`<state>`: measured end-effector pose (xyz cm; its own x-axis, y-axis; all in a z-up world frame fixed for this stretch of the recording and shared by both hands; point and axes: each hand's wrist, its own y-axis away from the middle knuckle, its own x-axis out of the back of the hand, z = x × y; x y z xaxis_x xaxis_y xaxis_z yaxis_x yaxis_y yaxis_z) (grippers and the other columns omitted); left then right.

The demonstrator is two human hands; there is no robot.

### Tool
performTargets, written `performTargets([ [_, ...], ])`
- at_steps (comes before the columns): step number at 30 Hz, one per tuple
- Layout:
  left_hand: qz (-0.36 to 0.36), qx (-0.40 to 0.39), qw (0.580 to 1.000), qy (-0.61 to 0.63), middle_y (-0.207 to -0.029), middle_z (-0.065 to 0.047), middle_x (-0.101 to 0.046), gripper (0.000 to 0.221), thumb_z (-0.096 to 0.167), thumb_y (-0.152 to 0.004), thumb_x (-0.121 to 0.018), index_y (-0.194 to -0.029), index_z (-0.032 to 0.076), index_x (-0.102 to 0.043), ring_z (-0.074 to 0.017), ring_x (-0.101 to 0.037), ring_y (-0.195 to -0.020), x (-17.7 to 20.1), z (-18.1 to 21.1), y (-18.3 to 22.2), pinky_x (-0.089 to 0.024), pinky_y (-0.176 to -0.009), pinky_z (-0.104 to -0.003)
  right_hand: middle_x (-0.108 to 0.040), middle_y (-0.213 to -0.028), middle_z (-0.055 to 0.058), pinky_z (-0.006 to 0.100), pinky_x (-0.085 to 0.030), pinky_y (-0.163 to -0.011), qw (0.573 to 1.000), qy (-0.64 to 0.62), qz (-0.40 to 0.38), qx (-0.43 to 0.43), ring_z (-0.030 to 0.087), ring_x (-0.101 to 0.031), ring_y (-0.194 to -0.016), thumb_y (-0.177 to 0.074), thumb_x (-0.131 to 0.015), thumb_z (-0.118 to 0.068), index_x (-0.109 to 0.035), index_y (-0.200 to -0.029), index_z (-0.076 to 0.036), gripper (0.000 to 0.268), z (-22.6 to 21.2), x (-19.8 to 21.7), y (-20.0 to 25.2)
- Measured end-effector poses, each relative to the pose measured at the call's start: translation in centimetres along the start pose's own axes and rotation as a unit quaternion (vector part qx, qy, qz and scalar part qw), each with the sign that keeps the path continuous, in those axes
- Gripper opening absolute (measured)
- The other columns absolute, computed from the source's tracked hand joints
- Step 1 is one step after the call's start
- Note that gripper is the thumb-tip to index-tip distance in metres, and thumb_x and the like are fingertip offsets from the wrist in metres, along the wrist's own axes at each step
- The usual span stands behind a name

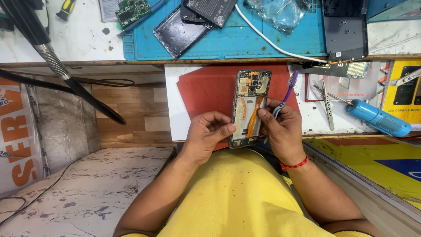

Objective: The person disassembles a smartphone by removing screws from the back cover using a screwdriver. They then use tweezers to detach internal components and a toothbrush to clean the interior surfaces. Finally, they handle a new battery and place it into the phone chassis.

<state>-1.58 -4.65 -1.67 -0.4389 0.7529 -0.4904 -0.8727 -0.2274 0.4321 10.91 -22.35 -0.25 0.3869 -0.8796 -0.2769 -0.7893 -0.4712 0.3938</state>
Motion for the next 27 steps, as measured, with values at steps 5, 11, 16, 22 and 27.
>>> performTargets([
  [5, -0.113, 0.059, 0.985, 0.117, -0.092, -0.008, -0.072, 0.018, 0.013, -0.096, -0.078, -0.102, 0.000, -0.067, -0.0133, -0.069, -0.078, 0.6, 0.1, 0.4, -0.058, -0.069, -0.028, -0.072, -0.094, 0.004, 0.022, -0.045, -0.055, 0.997, -0.060, -0.032, -0.039, 0.004, -0.061, -0.068, -0.099, -0.066, -0.008, -0.064, -0.123, 0.004, 0.027, -0.4, -0.2, 0.3],
  [11, -0.224, 0.074, 0.948, 0.216, -0.111, -0.009, -0.072, 0.024, 0.020, -0.107, -0.068, -0.118, 0.000, -0.063, -0.0169, -0.071, -0.101, 0.2, 0.6, 0.7, -0.058, -0.089, -0.034, -0.070, -0.091, 0.002, 0.019, -0.036, -0.051, 0.992, -0.109, -0.053, -0.046, 0.002, -0.051, -0.061, -0.099, -0.068, -0.007, -0.065, -0.124, 0.004, 0.027, 0.0, -0.8, 0.5],
  [16, -0.232, 0.079, 0.932, 0.268, -0.135, -0.010, -0.065, 0.046, 0.027, -0.109, -0.055, -0.146, -0.001, -0.051, -0.0194, -0.062, -0.125, -0.3, 1.6, 0.6, -0.048, -0.109, -0.037, -0.069, -0.090, 0.002, 0.019, -0.038, -0.055, 0.994, -0.094, -0.028, 0.045, 0.004, -0.053, -0.064, -0.101, -0.069, -0.007, -0.065, -0.125, 0.005, 0.027, 0.1, -1.6, 1.0],
  [22, -0.243, 0.063, 0.918, 0.306, -0.139, -0.013, -0.061, 0.046, 0.025, -0.113, -0.049, -0.148, -0.005, -0.046, -0.0201, -0.060, -0.129, -0.5, 1.0, 0.3, -0.046, -0.111, -0.036, -0.067, -0.087, 0.001, 0.020, -0.037, -0.052, 0.993, -0.077, 0.008, 0.090, 0.005, -0.051, -0.062, -0.098, -0.070, -0.007, -0.065, -0.120, 0.004, 0.026, 0.4, -1.8, 1.8],
  [27, -0.229, 0.041, 0.926, 0.297, -0.128, -0.011, -0.065, 0.034, 0.025, -0.116, -0.045, -0.135, -0.001, -0.053, -0.0190, -0.064, -0.121, -0.5, 0.9, 0.1, -0.050, -0.106, -0.036, -0.062, -0.082, -0.002, 0.020, -0.036, -0.052, 0.991, -0.082, 0.012, 0.101, 0.003, -0.047, -0.060, -0.098, -0.071, -0.007, -0.065, -0.122, 0.004, 0.026, 0.7, -1.6, 1.9],
])
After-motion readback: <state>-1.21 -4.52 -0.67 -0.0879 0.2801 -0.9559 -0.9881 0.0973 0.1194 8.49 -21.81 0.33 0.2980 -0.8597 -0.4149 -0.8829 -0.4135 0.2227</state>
